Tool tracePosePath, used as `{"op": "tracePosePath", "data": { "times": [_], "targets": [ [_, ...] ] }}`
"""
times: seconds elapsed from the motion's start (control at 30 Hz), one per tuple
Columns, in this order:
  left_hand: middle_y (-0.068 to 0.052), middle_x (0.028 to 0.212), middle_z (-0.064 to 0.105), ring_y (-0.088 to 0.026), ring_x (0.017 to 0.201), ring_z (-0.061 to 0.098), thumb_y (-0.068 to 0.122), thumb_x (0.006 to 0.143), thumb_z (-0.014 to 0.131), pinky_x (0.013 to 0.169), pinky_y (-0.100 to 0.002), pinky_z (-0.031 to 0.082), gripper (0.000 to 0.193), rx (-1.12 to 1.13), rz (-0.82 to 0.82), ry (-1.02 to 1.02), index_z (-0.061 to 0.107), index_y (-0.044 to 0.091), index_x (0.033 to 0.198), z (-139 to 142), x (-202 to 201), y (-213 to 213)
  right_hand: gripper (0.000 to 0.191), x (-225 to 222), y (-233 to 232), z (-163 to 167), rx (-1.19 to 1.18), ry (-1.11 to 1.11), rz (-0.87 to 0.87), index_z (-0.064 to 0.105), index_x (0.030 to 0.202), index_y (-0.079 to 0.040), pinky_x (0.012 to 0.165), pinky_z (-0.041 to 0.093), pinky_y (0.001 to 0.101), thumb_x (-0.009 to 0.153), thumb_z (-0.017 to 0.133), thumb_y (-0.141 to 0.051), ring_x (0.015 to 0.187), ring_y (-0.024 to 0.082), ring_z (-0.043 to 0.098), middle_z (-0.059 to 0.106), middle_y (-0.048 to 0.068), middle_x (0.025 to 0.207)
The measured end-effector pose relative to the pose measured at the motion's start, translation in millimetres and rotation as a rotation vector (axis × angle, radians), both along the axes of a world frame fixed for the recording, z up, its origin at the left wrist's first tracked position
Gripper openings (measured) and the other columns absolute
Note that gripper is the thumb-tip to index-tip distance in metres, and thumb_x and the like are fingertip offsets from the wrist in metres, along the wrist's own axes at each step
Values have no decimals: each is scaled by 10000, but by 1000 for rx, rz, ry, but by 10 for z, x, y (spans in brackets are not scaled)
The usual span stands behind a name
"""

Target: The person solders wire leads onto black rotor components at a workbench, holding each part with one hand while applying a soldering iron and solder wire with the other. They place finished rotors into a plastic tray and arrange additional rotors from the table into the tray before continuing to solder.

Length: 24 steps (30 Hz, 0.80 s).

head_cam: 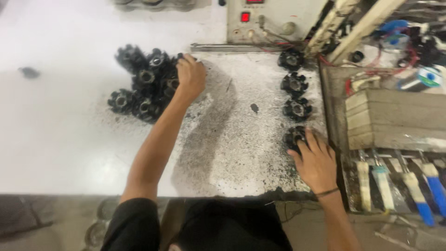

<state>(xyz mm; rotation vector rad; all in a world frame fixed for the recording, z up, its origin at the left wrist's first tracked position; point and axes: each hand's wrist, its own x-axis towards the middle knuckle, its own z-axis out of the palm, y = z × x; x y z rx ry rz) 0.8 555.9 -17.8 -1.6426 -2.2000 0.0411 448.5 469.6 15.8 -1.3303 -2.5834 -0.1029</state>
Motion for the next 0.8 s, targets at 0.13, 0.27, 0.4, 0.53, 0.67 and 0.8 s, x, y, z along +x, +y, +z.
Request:
{"op": "tracePosePath", "data": {
  "times": [0.13, 0.27, 0.4, 0.53, 0.67, 0.8],
  "targets": [
    [-284, 1108, 653, -424, 1010, 639, 201, 772, 768, 817, -511, 540, 255, -77, -133, -86, 799, 23, 951, -47, 149, -72, 408, 74, 105, -116, 9, 46, 9, 733, 1088, -93, 1050, 429, 487, 904, 666, -450, 1341, 314, 520, 544, 112, 1503],
    [-223, 1073, 668, -380, 1015, 640, 272, 752, 806, 823, -508, 573, 327, -256, -219, -405, 772, 9, 942, 358, 576, -362, 386, 104, 116, -132, -21, 3, -15, 724, 1105, -92, 1019, 426, 505, 906, 664, -417, 1290, 319, 534, 538, 104, 1496],
    [-244, 1224, 593, -379, 1169, 550, 338, 700, 811, 975, -509, 516, 413, -465, -719, -554, 731, 20, 951, 580, 1706, -952, 353, 81, 186, -40, -77, -96, -19, 706, 1116, -96, 1042, 412, 540, 898, 667, -371, 1315, 308, 516, 500, 84, 1525],
    [-193, 1206, 602, -352, 1202, 552, 409, 657, 844, 1061, -410, 488, 509, -507, -1052, -641, 735, 22, 969, 361, 2616, -1321, 361, 199, -13, 54, -119, 41, 50, 691, 1226, -54, 1014, 430, 548, 913, 655, -229, 1408, 359, 462, 449, 139, 1595],
    [-232, 1228, 583, -398, 1117, 609, 312, 807, 791, 931, -472, 536, 545, -86, -1111, -1125, 622, 56, 1258, 137, 2575, -1077, 442, 446, -621, 33, -163, 172, 32, 722, 1197, -67, 1007, 474, 504, 801, 737, -262, 1368, 377, 487, 472, 140, 1542],
    [-222, 1148, 587, -403, 925, 680, 279, 913, 742, 756, -493, 581, 515, -211, -812, -940, 567, 160, 1383, 70, 2607, -825, 443, 451, -781, -56, -98, 283, -64, 757, 1082, -59, 971, 524, 459, 790, 827, -385, 1208, 367, 579, 583, 132, 1369]
  ]
}}
